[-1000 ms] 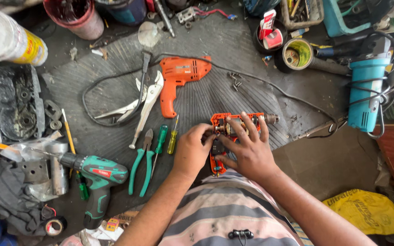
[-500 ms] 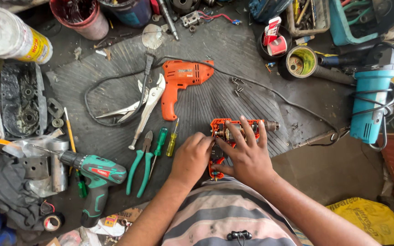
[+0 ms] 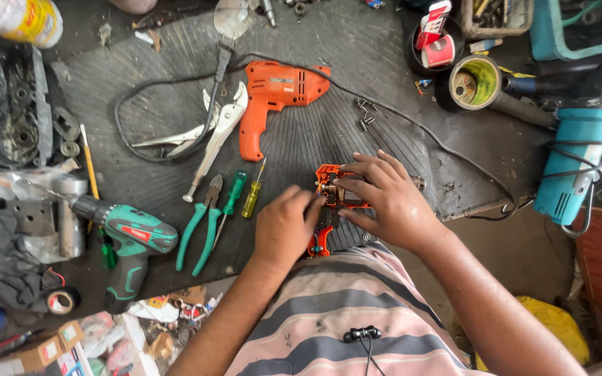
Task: The person repairs a disassembled orange power drill on a cluttered workbench, handling its open housing, motor and wires. They use pliers to work on the wiring, manipulate small internal components by hand, and reposition the drill body while working on its parts.
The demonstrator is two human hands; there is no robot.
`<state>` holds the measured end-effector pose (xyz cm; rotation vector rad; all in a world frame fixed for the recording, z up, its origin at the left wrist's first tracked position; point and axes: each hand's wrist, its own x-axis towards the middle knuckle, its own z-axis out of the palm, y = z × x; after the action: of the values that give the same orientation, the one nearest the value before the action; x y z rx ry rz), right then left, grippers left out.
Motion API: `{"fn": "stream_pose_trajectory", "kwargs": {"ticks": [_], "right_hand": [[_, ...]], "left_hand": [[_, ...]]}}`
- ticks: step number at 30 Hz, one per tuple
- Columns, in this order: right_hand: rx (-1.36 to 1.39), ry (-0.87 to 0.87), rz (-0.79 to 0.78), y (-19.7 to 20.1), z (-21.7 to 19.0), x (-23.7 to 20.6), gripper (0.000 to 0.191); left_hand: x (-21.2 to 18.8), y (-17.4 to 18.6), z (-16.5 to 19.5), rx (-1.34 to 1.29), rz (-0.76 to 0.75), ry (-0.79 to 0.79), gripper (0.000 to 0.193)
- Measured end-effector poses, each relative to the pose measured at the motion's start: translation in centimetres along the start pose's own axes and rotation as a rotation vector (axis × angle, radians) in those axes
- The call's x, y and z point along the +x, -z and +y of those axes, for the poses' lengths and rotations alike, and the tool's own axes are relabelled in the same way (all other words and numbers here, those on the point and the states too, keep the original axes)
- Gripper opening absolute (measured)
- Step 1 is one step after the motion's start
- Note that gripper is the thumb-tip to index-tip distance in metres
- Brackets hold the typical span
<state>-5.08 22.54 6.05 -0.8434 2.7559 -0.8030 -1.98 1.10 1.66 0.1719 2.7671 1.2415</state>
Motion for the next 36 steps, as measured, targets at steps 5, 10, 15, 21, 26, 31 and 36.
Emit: {"fn": "stream_pose_trajectory", "kwargs": {"ticks": [5, 10, 15, 21, 26, 31, 36], "right_hand": [[-0.011, 0.059, 0.020, -0.6, 0.5, 0.1, 0.046], [0.051, 0.137, -0.018, 0.1, 1.2, 0.5, 0.045], [0.079, 0.206, -0.036, 0.6, 2.1, 0.5, 0.046], [0.076, 0.225, -0.042, 0.8, 2.2, 1.1, 0.044], [0.085, 0.236, -0.048, 0.3, 2.7, 1.1, 0.045], [0.085, 0.233, -0.046, 0.0, 2.9, 0.9, 0.046], [0.061, 0.221, -0.089, 0.4, 2.5, 1.2, 0.046]], "left_hand": [[0.8, -0.4, -1.1, -0.270, 0.012, 0.019, 0.013], [0.5, -1.1, -1.0, -0.091, 0.134, -0.203, 0.027], [-0.4, -2.3, -0.5, 0.046, 0.205, -0.224, 0.029], [-1.3, -1.6, 0.7, 0.118, 0.194, -0.251, 0.028], [-1.7, -1.3, 0.9, 0.190, 0.211, -0.240, 0.024], [-2.0, -1.4, 1.0, 0.175, 0.202, -0.174, 0.021], [-1.4, -0.9, 1.5, 0.196, 0.173, -0.119, 0.018]]}}
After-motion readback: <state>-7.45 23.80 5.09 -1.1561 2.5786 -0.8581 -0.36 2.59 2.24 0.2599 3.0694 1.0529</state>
